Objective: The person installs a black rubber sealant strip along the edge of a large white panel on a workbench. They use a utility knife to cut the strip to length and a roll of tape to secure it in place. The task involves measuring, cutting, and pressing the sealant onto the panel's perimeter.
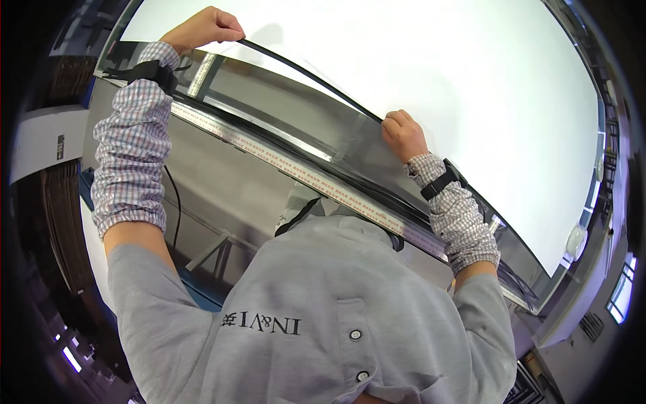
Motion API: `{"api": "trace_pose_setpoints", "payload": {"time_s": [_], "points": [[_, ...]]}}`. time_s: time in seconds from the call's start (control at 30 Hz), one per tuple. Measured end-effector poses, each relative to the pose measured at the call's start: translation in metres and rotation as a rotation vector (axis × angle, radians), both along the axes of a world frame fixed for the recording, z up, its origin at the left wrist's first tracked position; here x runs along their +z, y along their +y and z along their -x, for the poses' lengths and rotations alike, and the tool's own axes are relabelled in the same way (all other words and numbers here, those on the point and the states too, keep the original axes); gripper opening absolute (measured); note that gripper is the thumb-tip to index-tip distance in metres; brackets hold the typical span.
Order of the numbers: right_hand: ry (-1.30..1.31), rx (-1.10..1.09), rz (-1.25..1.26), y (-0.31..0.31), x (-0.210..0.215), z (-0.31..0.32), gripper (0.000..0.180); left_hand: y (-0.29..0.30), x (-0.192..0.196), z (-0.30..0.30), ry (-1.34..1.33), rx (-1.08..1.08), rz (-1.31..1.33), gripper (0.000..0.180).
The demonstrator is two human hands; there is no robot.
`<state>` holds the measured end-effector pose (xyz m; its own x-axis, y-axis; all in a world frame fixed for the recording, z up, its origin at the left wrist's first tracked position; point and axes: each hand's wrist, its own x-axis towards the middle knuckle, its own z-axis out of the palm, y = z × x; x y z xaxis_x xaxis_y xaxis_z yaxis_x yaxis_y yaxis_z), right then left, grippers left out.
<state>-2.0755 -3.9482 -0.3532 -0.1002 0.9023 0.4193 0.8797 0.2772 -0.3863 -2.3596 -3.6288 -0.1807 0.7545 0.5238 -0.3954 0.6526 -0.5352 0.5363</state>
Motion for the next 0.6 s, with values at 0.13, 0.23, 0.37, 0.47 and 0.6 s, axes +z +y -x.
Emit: {"api": "trace_pose_setpoints", "payload": {"time_s": [0.13, 0.23, 0.37, 0.47, 0.6], "points": [[0.01, 0.021, -0.01, 0.018, 0.0, 0.012, 0.008, 0.0, -0.003, -0.001, -0.06, 0.009, 0.075, 0.014], [0.009, 0.027, -0.013, 0.035, -0.003, 0.025, 0.008, -0.002, -0.008, -0.002, -0.036, -0.001, 0.05, 0.015], [0.024, 0.028, -0.005, 0.056, -0.006, 0.041, 0.007, 0.0, -0.012, -0.003, -0.011, -0.021, 0.046, 0.015], [0.02, 0.003, 0.005, 0.061, -0.005, 0.047, 0.007, 0.01, -0.012, 0.006, 0.005, -0.003, 0.046, 0.015], [-0.011, 0.007, 0.001, 0.063, 0.001, 0.05, 0.007, 0.048, 0.017, 0.045, 0.039, 0.061, -0.053, 0.016]]}}
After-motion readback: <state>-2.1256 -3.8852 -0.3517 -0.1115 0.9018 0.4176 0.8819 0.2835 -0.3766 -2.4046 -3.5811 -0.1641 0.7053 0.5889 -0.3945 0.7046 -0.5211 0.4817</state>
